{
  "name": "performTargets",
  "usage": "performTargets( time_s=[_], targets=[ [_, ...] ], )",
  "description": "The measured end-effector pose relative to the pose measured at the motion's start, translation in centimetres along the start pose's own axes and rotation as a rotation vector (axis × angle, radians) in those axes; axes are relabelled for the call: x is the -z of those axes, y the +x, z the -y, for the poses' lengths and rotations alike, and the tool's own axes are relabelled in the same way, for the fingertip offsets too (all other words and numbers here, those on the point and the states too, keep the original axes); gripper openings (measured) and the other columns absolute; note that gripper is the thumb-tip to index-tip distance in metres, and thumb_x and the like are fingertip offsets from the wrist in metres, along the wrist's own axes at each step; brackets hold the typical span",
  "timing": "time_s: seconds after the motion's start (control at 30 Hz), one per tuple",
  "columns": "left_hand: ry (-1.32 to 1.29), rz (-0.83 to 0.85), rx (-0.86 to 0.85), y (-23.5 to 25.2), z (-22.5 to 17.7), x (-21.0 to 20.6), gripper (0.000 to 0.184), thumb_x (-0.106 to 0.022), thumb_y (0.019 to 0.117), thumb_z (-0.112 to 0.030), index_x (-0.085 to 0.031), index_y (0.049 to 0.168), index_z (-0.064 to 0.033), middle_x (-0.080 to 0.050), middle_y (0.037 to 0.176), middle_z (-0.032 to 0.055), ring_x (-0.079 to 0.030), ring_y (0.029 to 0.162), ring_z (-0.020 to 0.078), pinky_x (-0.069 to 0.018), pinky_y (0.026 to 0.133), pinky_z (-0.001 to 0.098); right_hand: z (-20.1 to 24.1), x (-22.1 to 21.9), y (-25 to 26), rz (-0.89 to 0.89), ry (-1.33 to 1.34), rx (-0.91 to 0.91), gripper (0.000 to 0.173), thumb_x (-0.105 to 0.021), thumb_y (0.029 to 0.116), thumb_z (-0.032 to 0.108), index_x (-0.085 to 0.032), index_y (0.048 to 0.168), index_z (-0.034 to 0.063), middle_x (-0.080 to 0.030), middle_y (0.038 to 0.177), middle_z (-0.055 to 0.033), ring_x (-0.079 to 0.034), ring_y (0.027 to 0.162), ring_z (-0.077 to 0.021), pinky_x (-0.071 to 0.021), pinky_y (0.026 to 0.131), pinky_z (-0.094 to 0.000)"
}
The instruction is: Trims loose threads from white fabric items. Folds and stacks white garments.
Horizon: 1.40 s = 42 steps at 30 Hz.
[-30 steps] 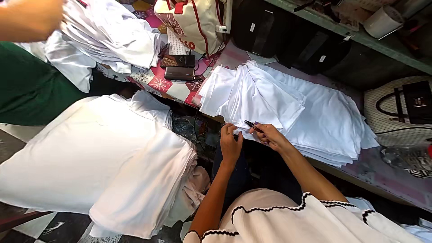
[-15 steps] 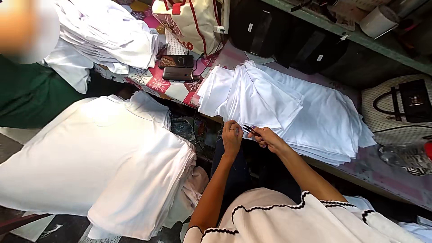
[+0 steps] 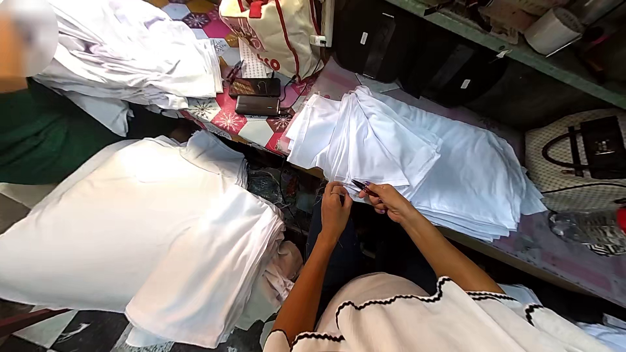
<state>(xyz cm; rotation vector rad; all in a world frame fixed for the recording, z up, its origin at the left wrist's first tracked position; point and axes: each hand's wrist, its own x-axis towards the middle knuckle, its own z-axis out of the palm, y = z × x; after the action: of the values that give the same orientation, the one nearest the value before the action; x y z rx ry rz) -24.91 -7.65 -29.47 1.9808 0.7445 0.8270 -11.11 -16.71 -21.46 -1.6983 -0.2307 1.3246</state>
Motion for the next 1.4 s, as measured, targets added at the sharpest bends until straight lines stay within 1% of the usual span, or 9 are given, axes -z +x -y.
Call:
performTargets(
  time_s=[0.13,0.27,0.37,0.57,0.7,0.83,0.97,1.13,1.4],
  targets=[
    [0.055,-0.110,-0.018,1.3,0.5,-0.7,0.019,-0.065,0.0945,-0.003,-0.071,0.108,0.0091,-0.067,0.112,0.0270,-0.068,0.104,0.0382,-0.0562,0.093,0.0449,0.4,-0.5,0.0,0.008,-0.031,0.039,0.040,-0.039,0.1127,0.028,-0.067,0.097,0.0036,-0.037,0.054,0.0104,-0.031,0.041,-0.0001,-0.0287,0.041,-0.0165],
    [0.064,-0.134,-0.113,2.3,2.1,-1.8,0.011,-0.065,0.0933,0.001,-0.074,0.094,0.0061,-0.068,0.103,0.0227,-0.067,0.102,0.0352,-0.0565,0.092,0.0414,0.3,-0.6,0.5,-0.036,-0.046,0.040,0.041,-0.040,0.1126,0.029,-0.067,0.096,0.0033,-0.037,0.053,0.0100,-0.031,0.041,-0.0004,-0.0283,0.041,-0.0169],
    [-0.003,-0.131,-0.109,2.0,2.4,-1.7,0.009,-0.065,0.0911,0.000,-0.072,0.091,0.0054,-0.067,0.103,0.0216,-0.066,0.103,0.0341,-0.0551,0.092,0.0410,0.3,-0.6,0.4,-0.032,-0.070,-0.001,0.043,-0.039,0.1127,0.032,-0.067,0.095,0.0046,-0.036,0.053,0.0103,-0.030,0.040,-0.0007,-0.0281,0.040,-0.0172],
    [-0.050,-0.077,-0.026,1.4,1.7,-1.4,0.011,-0.063,0.0908,-0.002,-0.070,0.091,0.0050,-0.066,0.107,0.0220,-0.064,0.104,0.0348,-0.0528,0.092,0.0450,0.4,-1.4,1.1,-0.044,-0.055,-0.011,0.041,-0.040,0.1125,0.029,-0.067,0.094,0.0034,-0.036,0.053,0.0099,-0.030,0.040,-0.0012,-0.0279,0.040,-0.0177],
    [0.025,-0.005,0.075,0.8,0.5,-0.1,0.014,-0.061,0.0919,-0.004,-0.070,0.094,0.0071,-0.067,0.111,0.0244,-0.065,0.107,0.0375,-0.0531,0.092,0.0471,0.2,-1.3,0.8,-0.069,-0.047,0.010,0.040,-0.041,0.1122,0.030,-0.067,0.096,0.0041,-0.035,0.053,0.0102,-0.029,0.040,-0.0012,-0.0280,0.041,-0.0178],
    [0.094,-0.074,0.010,0.9,0.0,-0.7,0.020,-0.068,0.0927,-0.008,-0.072,0.104,0.0078,-0.067,0.117,0.0261,-0.066,0.109,0.0408,-0.0545,0.094,0.0491,0.2,-1.0,0.3,-0.047,-0.033,0.026,0.040,-0.040,0.1126,0.029,-0.066,0.095,0.0045,-0.035,0.053,0.0104,-0.030,0.040,-0.0006,-0.0287,0.041,-0.0170],
    [0.029,-0.135,-0.040,1.7,1.0,-1.9,0.011,-0.065,0.0914,-0.002,-0.074,0.092,0.0053,-0.067,0.110,0.0233,-0.066,0.107,0.0367,-0.0549,0.094,0.0440,0.2,-0.8,0.3,-0.042,-0.052,0.026,0.039,-0.041,0.1122,0.029,-0.066,0.093,0.0050,-0.036,0.052,0.0104,-0.030,0.040,-0.0007,-0.0286,0.041,-0.0171],
    [-0.197,-0.128,0.078,1.4,0.8,-1.3,0.011,-0.063,0.0896,-0.001,-0.069,0.089,0.0077,-0.064,0.111,0.0228,-0.063,0.108,0.0298,-0.0527,0.094,0.0371,0.5,-0.7,0.0,0.019,-0.069,-0.038,0.042,-0.038,0.1128,0.032,-0.065,0.093,0.0068,-0.035,0.053,0.0110,-0.029,0.040,-0.0006,-0.0281,0.040,-0.0172],
    [-0.205,-0.134,0.088,0.9,0.8,-1.1,0.011,-0.063,0.0885,-0.002,-0.069,0.087,0.0073,-0.064,0.105,0.0209,-0.063,0.101,0.0253,-0.0529,0.089,0.0323,0.1,-1.9,1.1,-0.042,0.012,-0.016,0.039,-0.040,0.1124,0.028,-0.065,0.093,0.0051,-0.034,0.053,0.0105,-0.028,0.040,-0.0006,-0.0279,0.040,-0.0173]
  ],
)
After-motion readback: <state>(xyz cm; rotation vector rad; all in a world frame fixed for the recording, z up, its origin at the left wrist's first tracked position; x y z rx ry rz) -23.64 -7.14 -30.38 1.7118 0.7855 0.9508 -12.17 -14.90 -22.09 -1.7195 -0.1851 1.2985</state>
